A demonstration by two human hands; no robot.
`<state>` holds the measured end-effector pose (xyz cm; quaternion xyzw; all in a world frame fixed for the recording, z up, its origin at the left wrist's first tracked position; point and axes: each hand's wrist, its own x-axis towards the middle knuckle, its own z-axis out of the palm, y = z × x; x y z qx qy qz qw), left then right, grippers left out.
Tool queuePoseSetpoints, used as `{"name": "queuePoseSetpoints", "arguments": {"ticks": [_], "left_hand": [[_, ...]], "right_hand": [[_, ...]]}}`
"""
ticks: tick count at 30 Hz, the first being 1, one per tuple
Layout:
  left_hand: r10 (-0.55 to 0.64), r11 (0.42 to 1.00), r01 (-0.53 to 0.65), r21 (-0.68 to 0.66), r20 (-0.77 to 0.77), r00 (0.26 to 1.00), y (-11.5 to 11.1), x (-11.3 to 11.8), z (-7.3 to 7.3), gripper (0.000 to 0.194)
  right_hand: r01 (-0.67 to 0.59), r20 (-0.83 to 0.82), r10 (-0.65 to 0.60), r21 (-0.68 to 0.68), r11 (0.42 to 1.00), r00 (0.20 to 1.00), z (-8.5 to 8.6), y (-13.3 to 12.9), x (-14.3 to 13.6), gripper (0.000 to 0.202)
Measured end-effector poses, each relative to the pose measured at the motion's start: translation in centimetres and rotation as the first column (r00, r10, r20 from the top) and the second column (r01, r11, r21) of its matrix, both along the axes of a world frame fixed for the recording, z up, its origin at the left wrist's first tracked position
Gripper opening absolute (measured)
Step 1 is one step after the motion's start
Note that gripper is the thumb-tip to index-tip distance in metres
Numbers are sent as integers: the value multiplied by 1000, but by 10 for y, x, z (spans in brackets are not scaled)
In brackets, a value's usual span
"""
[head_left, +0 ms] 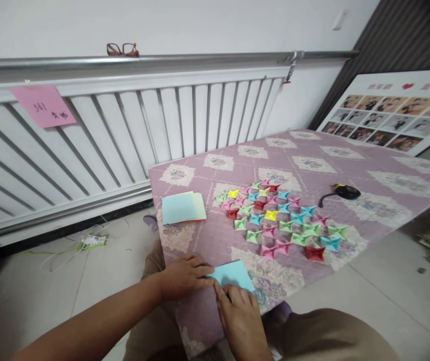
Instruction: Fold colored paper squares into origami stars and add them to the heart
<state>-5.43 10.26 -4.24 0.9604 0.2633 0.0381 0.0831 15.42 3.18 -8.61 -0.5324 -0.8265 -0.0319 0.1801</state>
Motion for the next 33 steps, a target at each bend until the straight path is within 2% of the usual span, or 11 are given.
{"name": "queuePoseSetpoints", "arguments": {"ticks": [5, 14, 21, 25, 30, 33], "left_hand": [[28, 999, -28, -35, -12, 1000, 0, -2, -2, 31], [105, 993, -103, 51, -49, 993, -2, -28, -18, 34], [128, 991, -126, 54, -39, 991, -4, -29, -23, 35], [114, 990, -112, 85, -24, 993, -4, -30, -24, 35], [91, 983, -86, 164, -22, 996, -2, -30, -29, 32], [85, 978, -80, 195, -20, 996, -2, -30, -32, 31]], "right_hand": [[-7, 45, 7, 7, 1000, 999, -4, 2, -1, 42], [-47, -64, 48, 17, 999, 997, -11, -6, 16, 38], [-44, -140, 54, 75, 996, 989, -23, -11, 26, 29], [-49, -96, 59, 108, 993, 994, -19, -13, 31, 32], [-117, -61, 131, 197, 973, 989, -13, -11, 40, 31], [-116, -100, 134, 169, 979, 986, -6, -9, 44, 26]]}}
